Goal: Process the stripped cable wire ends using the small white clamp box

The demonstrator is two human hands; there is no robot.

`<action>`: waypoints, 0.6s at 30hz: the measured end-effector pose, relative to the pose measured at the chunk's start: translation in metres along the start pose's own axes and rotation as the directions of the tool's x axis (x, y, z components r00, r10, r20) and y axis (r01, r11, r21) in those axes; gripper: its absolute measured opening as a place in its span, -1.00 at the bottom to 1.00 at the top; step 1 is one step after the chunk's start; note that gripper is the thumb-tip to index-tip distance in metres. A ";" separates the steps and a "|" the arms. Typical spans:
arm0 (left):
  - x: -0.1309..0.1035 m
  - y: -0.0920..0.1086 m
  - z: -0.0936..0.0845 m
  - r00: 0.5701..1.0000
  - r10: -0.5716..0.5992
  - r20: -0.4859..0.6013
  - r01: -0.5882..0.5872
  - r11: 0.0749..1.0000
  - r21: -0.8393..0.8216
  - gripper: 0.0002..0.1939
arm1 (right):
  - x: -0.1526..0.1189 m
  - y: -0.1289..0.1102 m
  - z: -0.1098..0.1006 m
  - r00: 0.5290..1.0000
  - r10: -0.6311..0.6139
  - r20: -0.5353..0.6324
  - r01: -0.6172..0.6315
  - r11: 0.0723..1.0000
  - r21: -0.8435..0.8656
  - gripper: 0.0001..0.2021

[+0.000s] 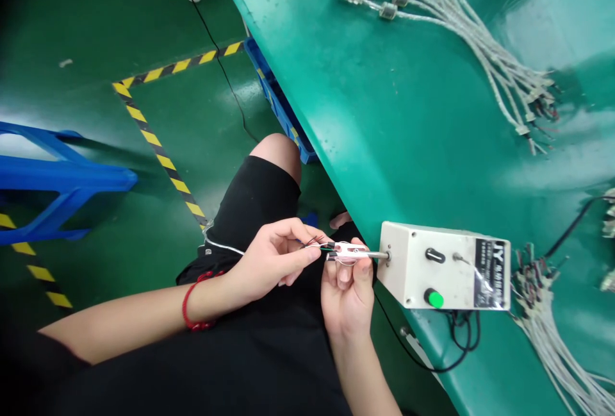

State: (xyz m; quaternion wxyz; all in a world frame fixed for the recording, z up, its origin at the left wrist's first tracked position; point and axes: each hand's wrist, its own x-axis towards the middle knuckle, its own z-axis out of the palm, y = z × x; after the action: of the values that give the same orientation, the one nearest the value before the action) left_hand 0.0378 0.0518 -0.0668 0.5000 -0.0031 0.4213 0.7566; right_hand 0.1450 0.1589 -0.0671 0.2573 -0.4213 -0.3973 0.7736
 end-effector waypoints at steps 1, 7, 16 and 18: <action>0.001 0.000 0.000 1.000 0.003 -0.003 -0.003 1.000 0.002 -0.73 | 0.000 0.000 -0.001 1.000 0.001 0.000 -0.001 1.000 -0.002 -0.69; 0.002 0.001 -0.001 0.999 0.031 0.021 -0.030 1.000 -0.008 -0.75 | 0.003 0.003 -0.006 0.999 0.018 0.029 -0.019 0.999 0.034 -0.68; 0.002 0.003 -0.002 1.000 0.024 0.020 -0.024 0.999 0.046 -0.73 | 0.004 0.005 -0.009 0.998 -0.001 0.055 0.002 1.000 -0.019 -0.67; 0.003 0.003 -0.001 0.999 0.029 0.020 -0.030 0.998 0.048 -0.73 | 0.005 0.005 -0.010 0.998 0.003 0.063 -0.002 1.000 -0.016 -0.68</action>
State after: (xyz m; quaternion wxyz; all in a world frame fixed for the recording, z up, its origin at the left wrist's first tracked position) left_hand 0.0335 0.0524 -0.0666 0.4926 0.0225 0.4348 0.7535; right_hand 0.1508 0.1635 -0.0768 0.2403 -0.3991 -0.4109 0.7837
